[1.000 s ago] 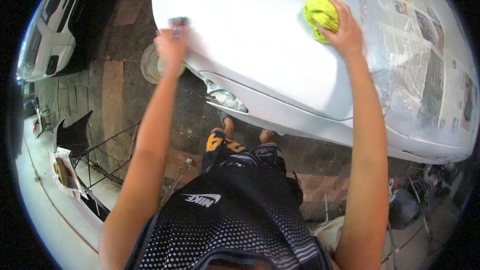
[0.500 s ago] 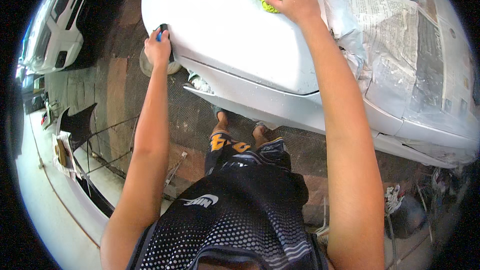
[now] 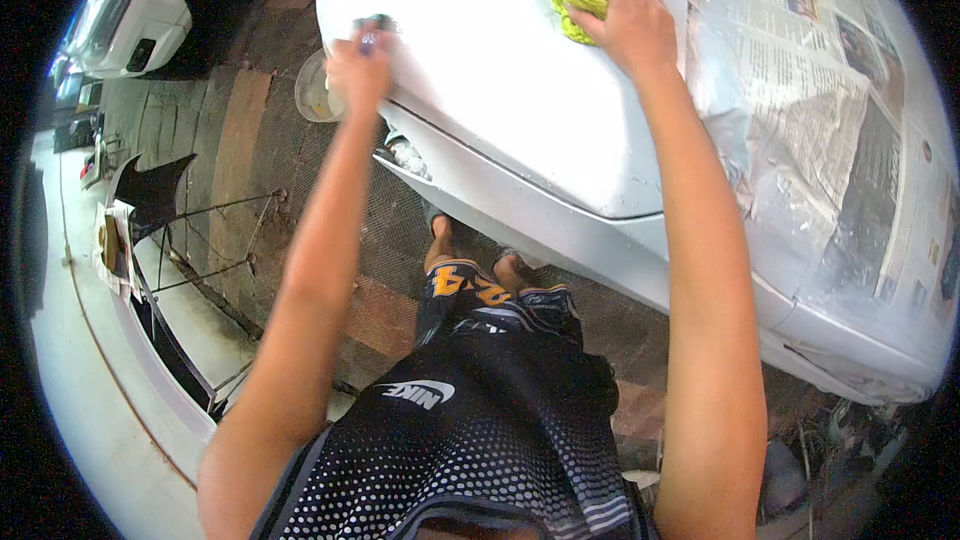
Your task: The person uses a blue sanding block and a yellow cloth to rub and wipe the hood of a white car. They repeatedly dip the sanding block into a bucket of water and continue sanding different areas of the hood while wiping with the cloth.
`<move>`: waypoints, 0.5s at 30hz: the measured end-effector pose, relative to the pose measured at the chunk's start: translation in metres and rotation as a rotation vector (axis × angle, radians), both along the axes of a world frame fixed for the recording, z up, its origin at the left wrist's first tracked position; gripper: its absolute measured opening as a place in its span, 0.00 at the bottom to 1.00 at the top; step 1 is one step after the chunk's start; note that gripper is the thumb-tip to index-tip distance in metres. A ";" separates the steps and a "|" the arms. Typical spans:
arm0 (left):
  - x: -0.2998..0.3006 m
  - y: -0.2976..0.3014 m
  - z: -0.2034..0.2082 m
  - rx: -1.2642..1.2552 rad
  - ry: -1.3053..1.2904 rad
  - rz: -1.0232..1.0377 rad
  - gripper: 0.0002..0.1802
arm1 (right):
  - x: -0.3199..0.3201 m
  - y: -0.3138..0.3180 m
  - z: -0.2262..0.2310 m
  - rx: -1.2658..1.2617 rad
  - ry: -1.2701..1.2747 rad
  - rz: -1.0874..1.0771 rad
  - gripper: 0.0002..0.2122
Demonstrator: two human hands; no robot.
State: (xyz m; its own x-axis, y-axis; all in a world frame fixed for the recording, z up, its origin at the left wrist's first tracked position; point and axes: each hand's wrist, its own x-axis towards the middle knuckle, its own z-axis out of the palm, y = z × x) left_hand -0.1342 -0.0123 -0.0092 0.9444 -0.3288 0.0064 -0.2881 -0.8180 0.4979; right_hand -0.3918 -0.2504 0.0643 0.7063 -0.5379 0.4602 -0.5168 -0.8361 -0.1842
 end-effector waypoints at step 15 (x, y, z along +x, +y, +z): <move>-0.096 0.031 -0.003 -0.439 -0.443 -0.588 0.16 | -0.010 -0.008 -0.007 -0.046 -0.029 -0.032 0.35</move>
State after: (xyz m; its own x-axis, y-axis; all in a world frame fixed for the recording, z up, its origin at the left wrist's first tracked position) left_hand -0.2299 0.0190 -0.0124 0.5016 -0.6454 0.5761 -0.8478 -0.2343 0.4757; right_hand -0.4022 -0.2582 0.0575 0.6750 -0.5381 0.5048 -0.5387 -0.8269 -0.1612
